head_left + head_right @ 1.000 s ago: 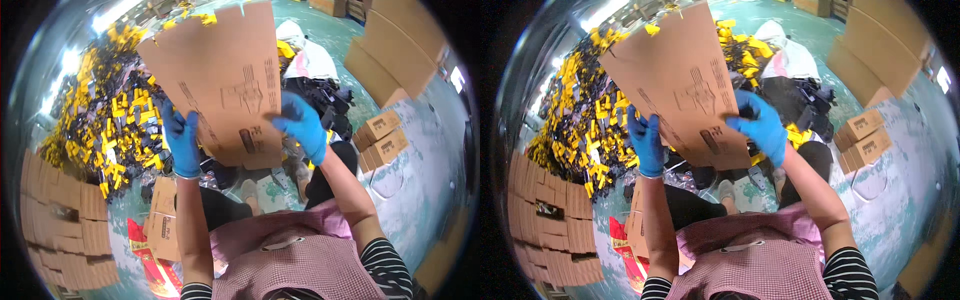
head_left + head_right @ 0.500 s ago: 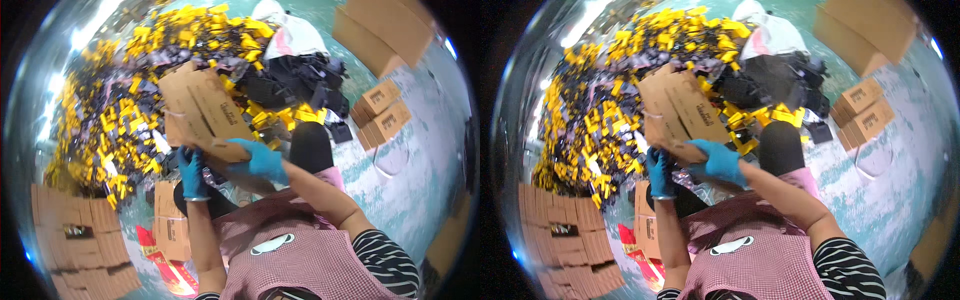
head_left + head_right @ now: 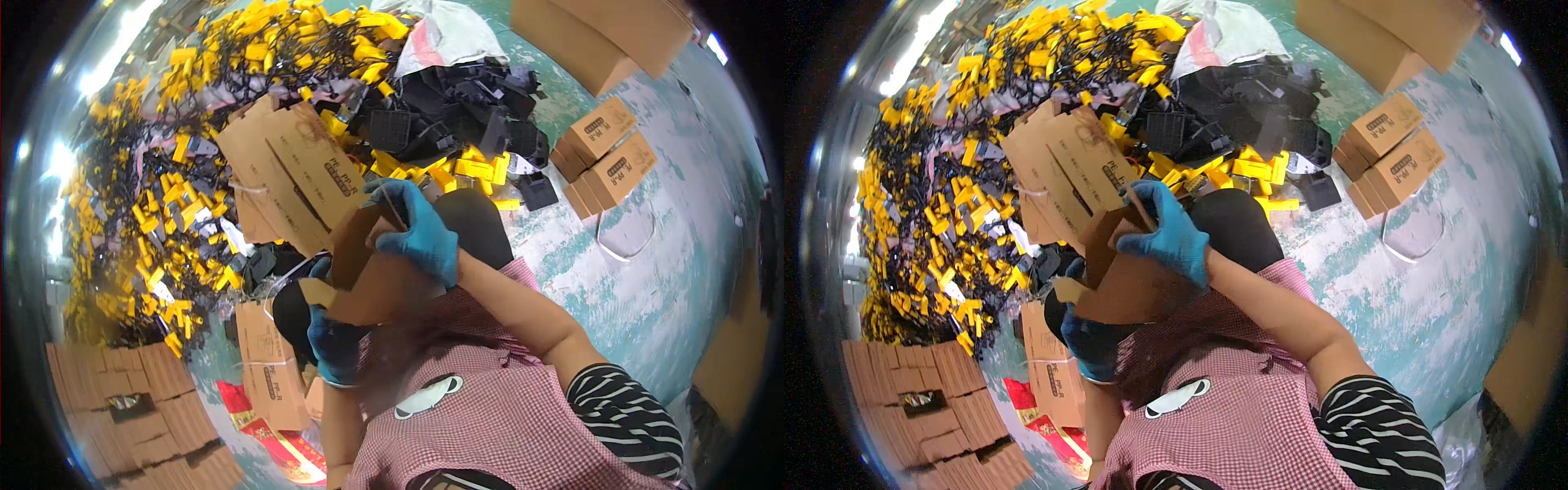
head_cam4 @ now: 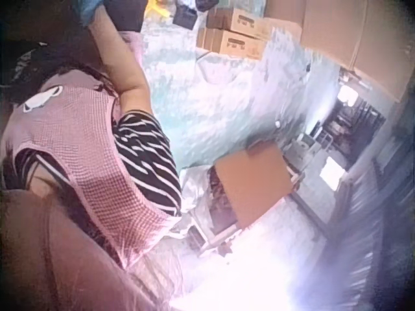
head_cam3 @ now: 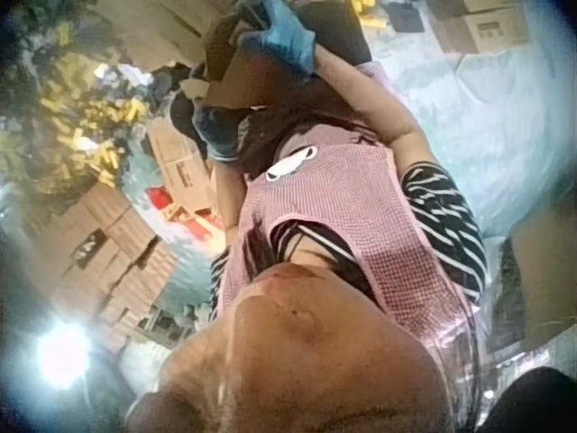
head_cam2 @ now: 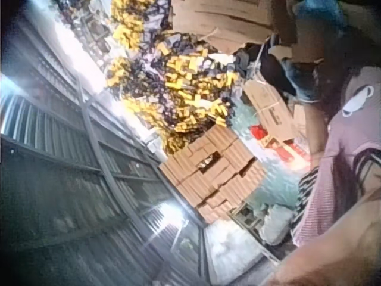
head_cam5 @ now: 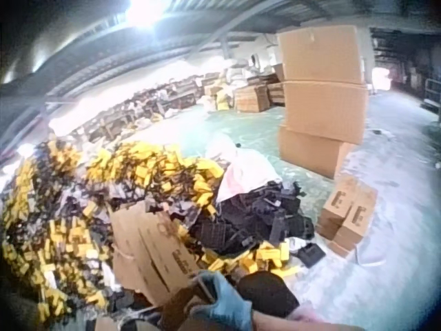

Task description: The person folds flat cardboard boxes into their assembled form, then packs them with plastic components, heating tools, and instruction booklets. The boxes are prepared by hand for shipment.

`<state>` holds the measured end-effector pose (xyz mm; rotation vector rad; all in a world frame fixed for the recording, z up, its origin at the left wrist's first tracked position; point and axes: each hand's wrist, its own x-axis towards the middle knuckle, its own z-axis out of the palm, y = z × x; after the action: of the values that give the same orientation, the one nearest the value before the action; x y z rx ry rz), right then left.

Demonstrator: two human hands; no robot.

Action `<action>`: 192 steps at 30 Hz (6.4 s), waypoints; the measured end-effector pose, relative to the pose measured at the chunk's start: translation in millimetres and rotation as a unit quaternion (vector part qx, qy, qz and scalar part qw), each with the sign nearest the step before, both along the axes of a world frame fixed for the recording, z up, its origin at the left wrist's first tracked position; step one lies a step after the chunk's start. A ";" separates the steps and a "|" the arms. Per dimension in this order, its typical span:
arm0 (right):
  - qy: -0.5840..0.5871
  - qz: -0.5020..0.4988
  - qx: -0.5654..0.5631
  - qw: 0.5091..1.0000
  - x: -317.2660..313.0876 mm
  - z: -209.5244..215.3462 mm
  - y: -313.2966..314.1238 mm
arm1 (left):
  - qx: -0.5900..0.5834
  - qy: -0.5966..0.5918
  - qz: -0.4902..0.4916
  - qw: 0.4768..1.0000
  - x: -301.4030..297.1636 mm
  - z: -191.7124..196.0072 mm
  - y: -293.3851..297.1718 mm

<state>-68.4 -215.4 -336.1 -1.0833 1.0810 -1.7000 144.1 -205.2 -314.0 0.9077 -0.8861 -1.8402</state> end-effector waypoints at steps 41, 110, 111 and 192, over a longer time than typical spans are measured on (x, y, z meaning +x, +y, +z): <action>0.479 0.247 0.249 0.805 -15.6 69.5 40.2 | -0.489 -0.375 -0.155 0.772 16.3 17.2 5.5; 0.447 0.129 0.199 0.862 -127.3 19.3 88.0 | -0.559 -0.614 -0.285 0.479 -14.8 72.8 -58.2; 0.394 0.164 0.158 0.890 -138.9 12.7 85.8 | -0.557 -0.615 -0.285 0.480 -14.7 75.1 -58.4; 0.108 -0.050 0.560 0.820 -200.4 -21.2 171.4 | -0.374 -0.513 -0.424 0.645 -66.2 91.5 -82.4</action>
<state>-268.8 -44.0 -357.3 -0.4171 1.9292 -0.6954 77.9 -287.6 -222.5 0.9947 -2.9319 -1.1329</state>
